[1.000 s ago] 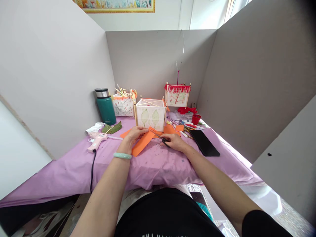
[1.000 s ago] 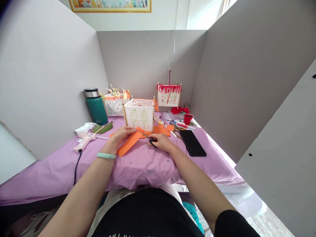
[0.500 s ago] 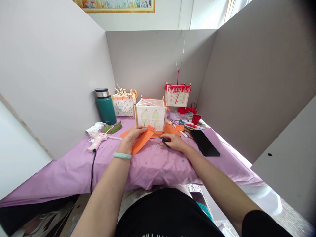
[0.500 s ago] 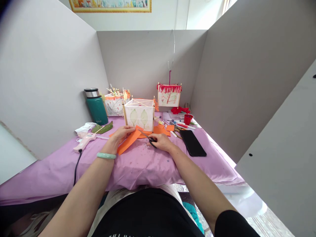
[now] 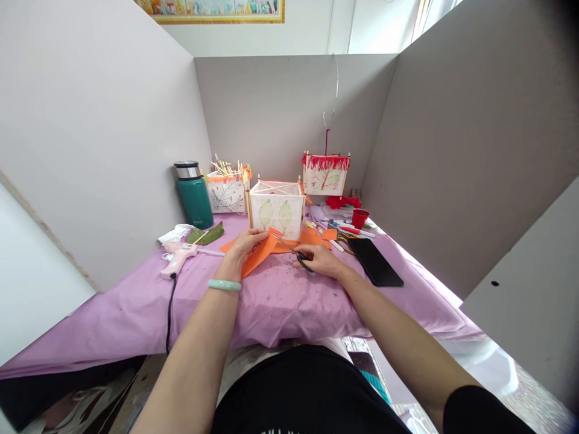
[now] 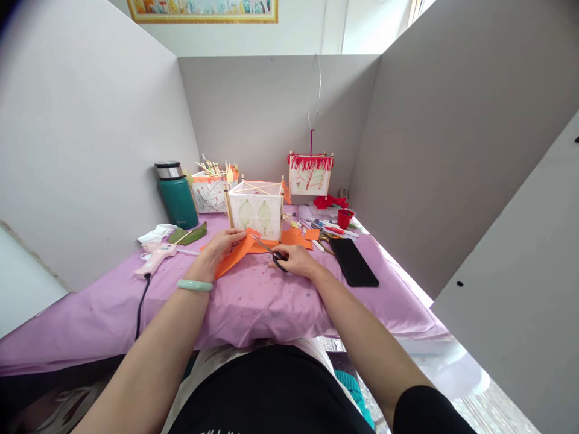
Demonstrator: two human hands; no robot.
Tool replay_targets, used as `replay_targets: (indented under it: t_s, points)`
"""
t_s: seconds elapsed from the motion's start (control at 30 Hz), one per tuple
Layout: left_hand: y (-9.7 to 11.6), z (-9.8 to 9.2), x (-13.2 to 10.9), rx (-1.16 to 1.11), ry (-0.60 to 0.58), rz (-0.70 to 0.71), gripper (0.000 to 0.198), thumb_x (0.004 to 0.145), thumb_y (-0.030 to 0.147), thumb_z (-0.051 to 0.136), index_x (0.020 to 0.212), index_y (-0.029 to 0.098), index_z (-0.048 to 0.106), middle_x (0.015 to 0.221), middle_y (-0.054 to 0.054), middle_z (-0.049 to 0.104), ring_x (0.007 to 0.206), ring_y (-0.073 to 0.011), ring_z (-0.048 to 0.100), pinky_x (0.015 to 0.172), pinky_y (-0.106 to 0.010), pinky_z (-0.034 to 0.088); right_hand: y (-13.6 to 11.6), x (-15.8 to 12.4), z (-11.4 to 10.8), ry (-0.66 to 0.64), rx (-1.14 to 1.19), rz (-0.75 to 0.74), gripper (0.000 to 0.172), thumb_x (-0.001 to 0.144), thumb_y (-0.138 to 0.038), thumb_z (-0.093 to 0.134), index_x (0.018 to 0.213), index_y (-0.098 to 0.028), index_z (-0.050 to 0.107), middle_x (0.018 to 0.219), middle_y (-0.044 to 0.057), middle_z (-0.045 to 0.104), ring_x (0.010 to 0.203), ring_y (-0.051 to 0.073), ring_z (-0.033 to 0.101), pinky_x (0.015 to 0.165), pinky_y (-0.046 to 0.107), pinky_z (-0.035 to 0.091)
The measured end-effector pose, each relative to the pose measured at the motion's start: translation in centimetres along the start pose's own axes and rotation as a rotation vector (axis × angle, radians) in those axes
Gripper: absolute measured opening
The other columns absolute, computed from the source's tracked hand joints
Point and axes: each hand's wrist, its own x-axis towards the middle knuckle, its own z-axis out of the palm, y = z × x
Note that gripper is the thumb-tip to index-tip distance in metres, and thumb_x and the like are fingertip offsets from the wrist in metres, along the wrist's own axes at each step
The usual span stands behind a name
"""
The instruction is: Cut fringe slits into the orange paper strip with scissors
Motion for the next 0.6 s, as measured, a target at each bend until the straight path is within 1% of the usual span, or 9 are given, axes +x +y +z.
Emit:
replay_targets:
  t_s: [0.2,0.6]
  points:
    - [-0.05,-0.11,0.1,0.015,-0.012,0.021,0.031,0.049,0.032,0.08,0.067,0.013,0.064,0.065,-0.003,0.063,0.058,-0.0112,0.056,0.055,-0.023,0.04,-0.04,0.04,0.02,-0.009,0.023,0.001,0.045,0.071,-0.051,0.064,0.101,-0.019,0.066,0.073,0.0,0.061,0.063,0.01,0.05,0.056,0.021,0.036]
    - [-0.16,-0.26,0.26,0.017,-0.009,0.017,0.033,0.048,0.032,0.081,0.069,0.013,0.065,0.065,-0.003,0.062,0.057,-0.0114,0.056,0.055,-0.023,0.039,-0.09,0.05,-0.09,-0.01,0.008,0.027,0.044,0.069,-0.049,0.065,0.101,-0.018,0.066,0.071,0.0,0.061,0.061,0.011,0.049,0.055,0.021,0.034]
